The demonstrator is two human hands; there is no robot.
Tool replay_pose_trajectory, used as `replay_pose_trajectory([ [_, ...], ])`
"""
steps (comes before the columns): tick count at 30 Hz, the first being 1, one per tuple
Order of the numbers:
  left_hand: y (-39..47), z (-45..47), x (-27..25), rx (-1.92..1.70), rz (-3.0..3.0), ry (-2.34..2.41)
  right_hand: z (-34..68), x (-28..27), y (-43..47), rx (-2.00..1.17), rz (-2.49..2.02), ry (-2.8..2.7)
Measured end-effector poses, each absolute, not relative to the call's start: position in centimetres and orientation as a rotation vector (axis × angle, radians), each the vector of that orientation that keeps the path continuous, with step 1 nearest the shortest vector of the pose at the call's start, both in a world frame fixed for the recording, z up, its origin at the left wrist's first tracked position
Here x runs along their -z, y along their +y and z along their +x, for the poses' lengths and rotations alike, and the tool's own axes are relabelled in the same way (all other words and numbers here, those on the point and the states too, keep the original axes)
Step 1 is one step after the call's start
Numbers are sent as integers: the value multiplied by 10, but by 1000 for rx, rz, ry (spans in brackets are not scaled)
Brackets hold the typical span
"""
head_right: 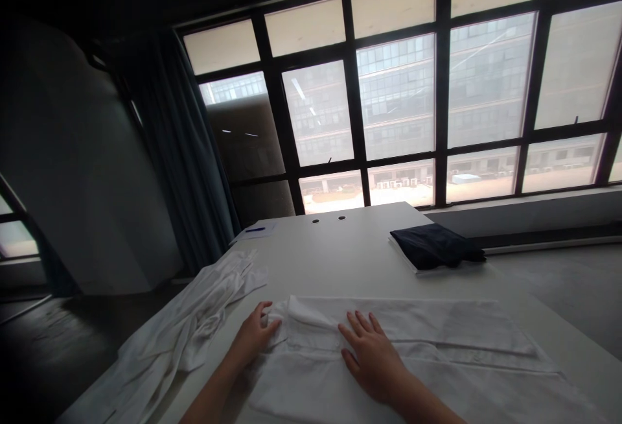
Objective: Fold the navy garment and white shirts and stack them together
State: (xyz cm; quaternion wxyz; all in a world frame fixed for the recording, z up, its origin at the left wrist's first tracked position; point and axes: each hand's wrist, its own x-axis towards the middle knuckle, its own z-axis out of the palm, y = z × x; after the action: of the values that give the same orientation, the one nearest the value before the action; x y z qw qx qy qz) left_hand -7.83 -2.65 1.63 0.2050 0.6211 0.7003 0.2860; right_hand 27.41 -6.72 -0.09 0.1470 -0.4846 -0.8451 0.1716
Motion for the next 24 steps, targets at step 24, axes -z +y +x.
replay_pose_trajectory([
  [24, -42, -70, -35, -593, 1773, 1384, 274, -3, -70, -518, -1378, -2427],
])
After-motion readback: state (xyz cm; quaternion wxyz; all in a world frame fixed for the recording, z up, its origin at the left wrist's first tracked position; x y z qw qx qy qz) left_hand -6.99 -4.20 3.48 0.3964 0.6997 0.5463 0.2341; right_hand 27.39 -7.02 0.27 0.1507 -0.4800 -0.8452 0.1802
